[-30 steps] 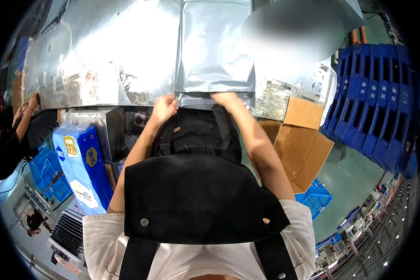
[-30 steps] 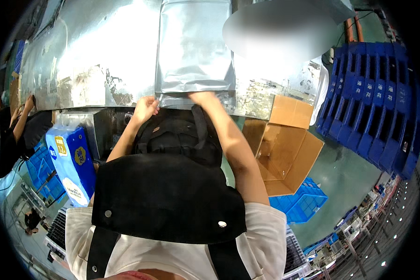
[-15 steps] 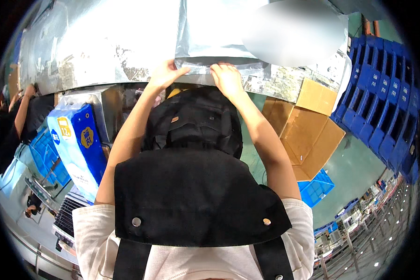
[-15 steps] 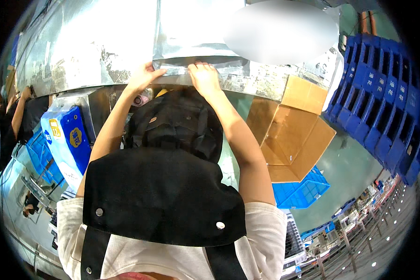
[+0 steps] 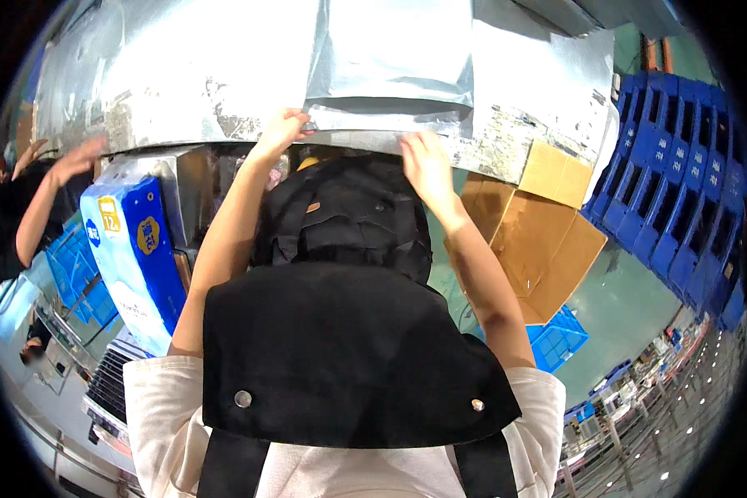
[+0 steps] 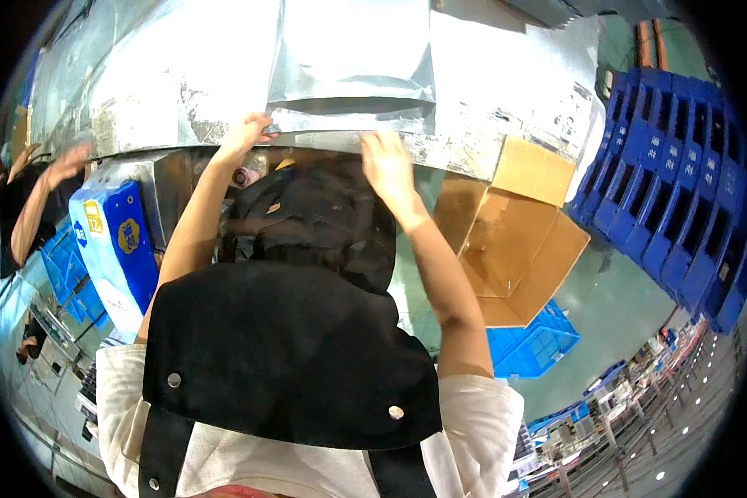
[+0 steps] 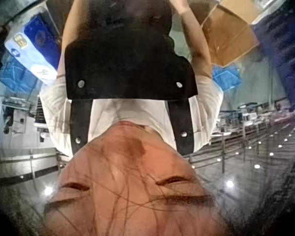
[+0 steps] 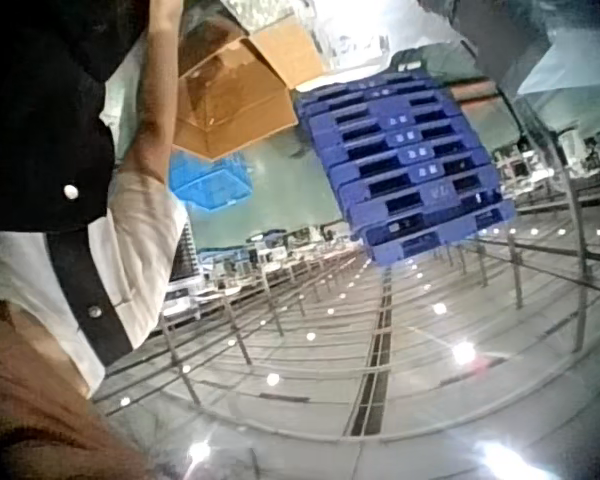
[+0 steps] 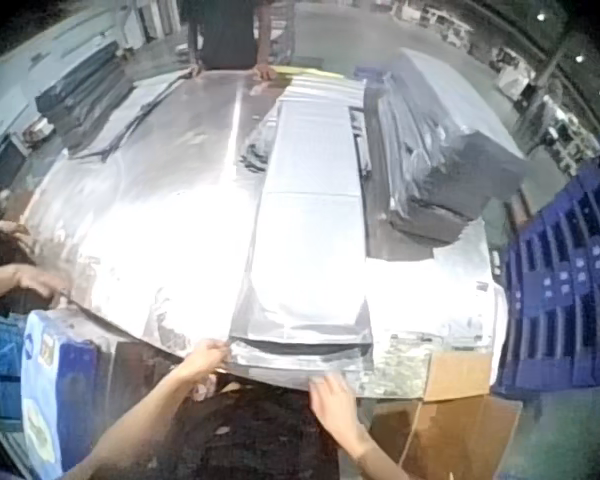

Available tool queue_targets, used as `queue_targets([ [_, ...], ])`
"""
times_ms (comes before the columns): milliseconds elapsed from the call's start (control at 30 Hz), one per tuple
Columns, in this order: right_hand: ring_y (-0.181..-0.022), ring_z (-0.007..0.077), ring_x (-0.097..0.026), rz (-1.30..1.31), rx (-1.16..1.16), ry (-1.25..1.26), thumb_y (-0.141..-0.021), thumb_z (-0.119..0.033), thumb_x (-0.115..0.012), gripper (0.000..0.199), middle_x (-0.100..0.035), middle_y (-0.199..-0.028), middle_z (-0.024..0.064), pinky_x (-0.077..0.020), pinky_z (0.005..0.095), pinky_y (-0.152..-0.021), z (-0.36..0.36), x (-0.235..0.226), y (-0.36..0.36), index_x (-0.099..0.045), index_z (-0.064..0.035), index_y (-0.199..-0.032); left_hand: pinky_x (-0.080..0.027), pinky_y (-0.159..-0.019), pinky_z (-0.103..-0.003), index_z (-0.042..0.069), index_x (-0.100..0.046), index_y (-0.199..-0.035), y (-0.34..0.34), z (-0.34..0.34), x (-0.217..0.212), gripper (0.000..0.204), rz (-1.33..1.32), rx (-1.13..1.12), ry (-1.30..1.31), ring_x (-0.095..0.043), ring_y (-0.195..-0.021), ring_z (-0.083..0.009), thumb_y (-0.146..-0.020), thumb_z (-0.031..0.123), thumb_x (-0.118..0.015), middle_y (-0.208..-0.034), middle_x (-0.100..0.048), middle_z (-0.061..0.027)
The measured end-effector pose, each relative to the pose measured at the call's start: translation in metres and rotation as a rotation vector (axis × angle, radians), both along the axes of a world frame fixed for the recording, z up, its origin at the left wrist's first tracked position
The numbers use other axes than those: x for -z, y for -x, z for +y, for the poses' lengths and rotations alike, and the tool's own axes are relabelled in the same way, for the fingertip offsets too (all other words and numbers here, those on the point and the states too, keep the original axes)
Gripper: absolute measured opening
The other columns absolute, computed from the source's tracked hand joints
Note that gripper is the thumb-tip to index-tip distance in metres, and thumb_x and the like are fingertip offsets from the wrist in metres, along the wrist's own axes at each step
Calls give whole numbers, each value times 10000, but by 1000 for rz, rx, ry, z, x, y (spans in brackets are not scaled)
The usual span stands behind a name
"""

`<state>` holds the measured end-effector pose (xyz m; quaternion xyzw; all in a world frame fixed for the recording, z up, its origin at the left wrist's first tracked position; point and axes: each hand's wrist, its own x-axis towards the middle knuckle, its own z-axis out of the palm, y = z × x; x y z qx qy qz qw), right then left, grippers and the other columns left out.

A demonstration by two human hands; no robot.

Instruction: The person packages bundles of paper towels by sliding them into grey shipping bags, sealing the bags by hand, and stacking the completed packages onto a pile on the work table.

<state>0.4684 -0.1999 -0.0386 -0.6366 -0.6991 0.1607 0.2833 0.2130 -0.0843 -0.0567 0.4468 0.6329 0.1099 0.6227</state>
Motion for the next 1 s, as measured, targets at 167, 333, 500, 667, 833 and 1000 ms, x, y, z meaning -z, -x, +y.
queue_targets([
  [167,-825,326,-551,33,13,89,-723,-118,-608,176,-546,-930,151,-457,405,-703,48,23,32,-587,-39,-879,-437,-660,-204,-7,-605,-876,1,1,2,201,-77,17,15,-574,-729,-94,-843,160,-498,-802,-609,-24],
  [333,-779,339,-559,57,-39,217,-740,-162,-598,153,-557,-923,126,-464,412,-684,57,40,34,-598,-76,-865,-373,-614,-222,10,-599,-786,-2,0,4,188,54,88,-80,-462,-627,-85,-817,177,-519,-671,-534,17],
  [500,-786,343,-553,-45,-62,174,-763,-157,-566,137,-541,-879,143,-470,412,-681,56,37,40,-558,-45,-842,-423,-632,-270,-28,-628,-835,-19,9,-10,256,21,112,-78,-526,-625,-128,-775,205,-540,-666,-593,-54],
  [667,-804,334,-503,-135,-205,143,-784,-73,-504,122,-478,-868,165,-459,412,-666,36,24,41,-478,17,-861,-427,-539,-293,-12,-647,-753,-13,5,8,255,122,58,-240,-520,-513,-121,-794,207,-524,-541,-563,-60],
  [833,-907,315,-494,-142,-119,567,-718,-7,-503,187,-505,-916,171,-431,382,-758,-36,-15,-28,-510,-34,-903,-414,-571,-259,-12,-625,-808,-4,-7,8,234,91,158,-296,-499,-574,-113,-815,200,-526,-613,-566,-38],
  [1000,-1016,336,-477,-503,-57,882,-761,-73,-481,376,-520,-1068,161,-402,408,-855,-204,-24,-196,-488,-93,-1137,-445,-729,-253,-48,-603,-926,41,-7,2,284,-222,28,-14,-575,-766,-122,-848,218,-542,-832,-636,-82],
])
